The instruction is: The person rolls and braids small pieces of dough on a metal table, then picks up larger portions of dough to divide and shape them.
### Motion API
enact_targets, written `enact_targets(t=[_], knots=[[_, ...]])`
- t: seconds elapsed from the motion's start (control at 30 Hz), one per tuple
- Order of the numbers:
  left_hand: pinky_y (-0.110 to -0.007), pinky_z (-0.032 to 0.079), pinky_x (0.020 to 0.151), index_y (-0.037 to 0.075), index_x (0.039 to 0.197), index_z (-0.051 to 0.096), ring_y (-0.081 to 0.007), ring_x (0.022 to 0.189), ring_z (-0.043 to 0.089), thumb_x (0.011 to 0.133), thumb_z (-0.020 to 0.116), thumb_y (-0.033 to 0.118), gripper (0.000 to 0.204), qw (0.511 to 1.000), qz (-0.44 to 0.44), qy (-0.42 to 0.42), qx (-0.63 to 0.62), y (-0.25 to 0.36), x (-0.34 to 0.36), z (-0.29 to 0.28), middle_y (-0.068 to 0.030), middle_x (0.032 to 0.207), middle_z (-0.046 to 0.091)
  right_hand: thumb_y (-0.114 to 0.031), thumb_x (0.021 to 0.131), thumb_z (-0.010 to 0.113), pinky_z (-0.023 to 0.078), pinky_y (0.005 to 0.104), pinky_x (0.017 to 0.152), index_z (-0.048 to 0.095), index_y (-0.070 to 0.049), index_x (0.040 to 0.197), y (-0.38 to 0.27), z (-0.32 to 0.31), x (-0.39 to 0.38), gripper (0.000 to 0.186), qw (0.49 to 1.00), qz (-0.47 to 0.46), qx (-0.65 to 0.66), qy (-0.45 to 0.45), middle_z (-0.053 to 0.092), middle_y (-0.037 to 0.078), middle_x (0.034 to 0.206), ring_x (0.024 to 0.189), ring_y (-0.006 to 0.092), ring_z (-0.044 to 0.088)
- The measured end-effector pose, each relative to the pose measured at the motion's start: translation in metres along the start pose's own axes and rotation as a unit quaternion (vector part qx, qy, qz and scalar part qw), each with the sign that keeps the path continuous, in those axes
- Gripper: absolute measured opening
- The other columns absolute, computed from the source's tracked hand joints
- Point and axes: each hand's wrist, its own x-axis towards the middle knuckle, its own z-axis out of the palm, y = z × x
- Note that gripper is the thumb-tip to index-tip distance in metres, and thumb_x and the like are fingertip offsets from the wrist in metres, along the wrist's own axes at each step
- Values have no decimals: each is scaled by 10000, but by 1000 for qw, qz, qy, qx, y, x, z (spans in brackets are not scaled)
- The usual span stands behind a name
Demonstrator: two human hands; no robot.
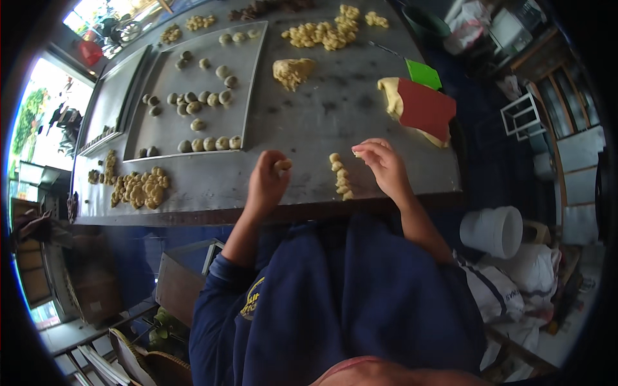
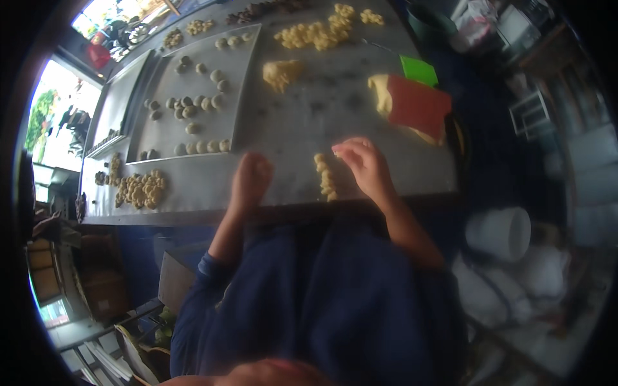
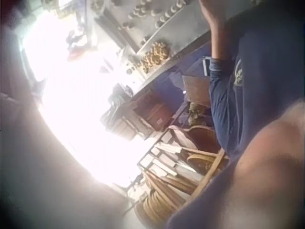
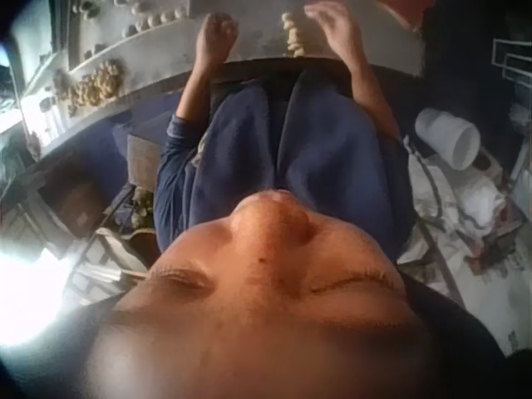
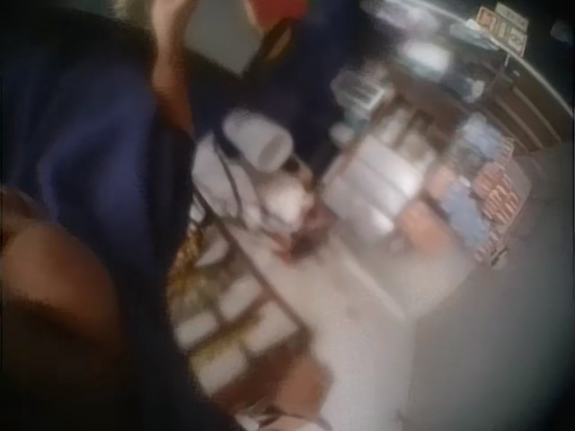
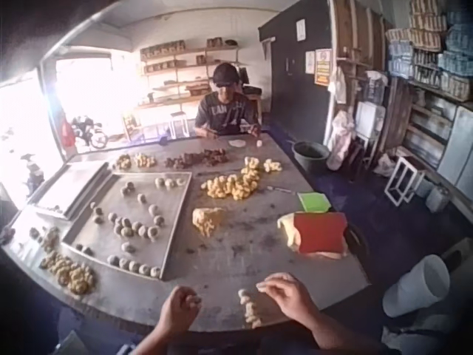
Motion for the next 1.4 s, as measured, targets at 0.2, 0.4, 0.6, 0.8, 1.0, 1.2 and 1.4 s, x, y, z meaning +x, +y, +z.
enact_targets(t=[0.2, 0.4, 0.6, 0.8, 1.0, 1.2, 1.4], knots=[[-244, 481, 690, 34, 1009, 588, -108, 755, 593, 850, 634, 10, 168, 973, -105, -116, -171, 3, -6, -1, -59, 887, 664, -47, 860, 652, 501, 380, 775, 661, -95, 1144, 24, 27, -8, 288, 981, 2, -192, 29, 634, 121, 885, 854, 311, 624], [-231, 475, 696, 30, 1332, 561, -78, 746, 575, 903, 633, 58, 436, 961, -101, -239, -95, 13, -4, 5, -29, 859, 662, -94, 840, 693, 516, 378, 839, 681, -69, 1136, 22, 35, 1, 297, 976, -78, -202, -11, 686, 105, 1067, 945, 295, 646], [-255, 493, 715, 36, 1401, 468, -87, 744, 587, 939, 589, 43, 478, 934, -113, -271, -204, 49, -4, 7, -47, 856, 680, -90, 833, 709, 521, 378, 824, 695, -72, 1123, -28, 54, -20, 291, 978, -152, -132, -62, 691, 114, 1085, 969, 308, 641], [-306, 510, 716, 15, 1147, 585, -156, 764, 632, 925, 598, 46, 224, 964, -35, -219, -145, 32, -3, 17, -85, 832, 679, -128, 897, 691, 524, 298, 687, 674, -35, 1002, -48, 38, -15, 141, 984, 135, -12, -115, 684, 83, 910, 724, 156, 630], [-325, 506, 734, 14, 1008, 608, -236, 807, 662, 873, 642, 66, 148, 995, -31, -99, 0, 15, -1, 2, -121, 864, 675, -106, 947, 623, 497, 263, 705, 634, -23, 1064, -11, 10, -5, 144, 996, 54, 70, -4, 641, 61, 891, 757, 154, 604], [-282, 508, 742, 20, 1030, 554, -155, 852, 651, 850, 615, -5, 191, 989, -40, -136, -50, 10, -4, 1, -70, 942, 695, -33, 870, 638, 504, 389, 783, 658, -61, 1059, 5, 23, -11, 192, 982, 22, -187, 23, 654, 122, 977, 910, 322, 626], [-239, 496, 683, 42, 1231, 565, -93, 840, 639, 890, 566, -23, 347, 962, -80, -230, -127, 5, -7, 9, -36, 927, 693, -89, 837, 691, 523, 408, 807, 690, -51, 1049, 1, 32, -12, 216, 966, -29, -258, -8, 693, 110, 1025, 926, 323, 647]])
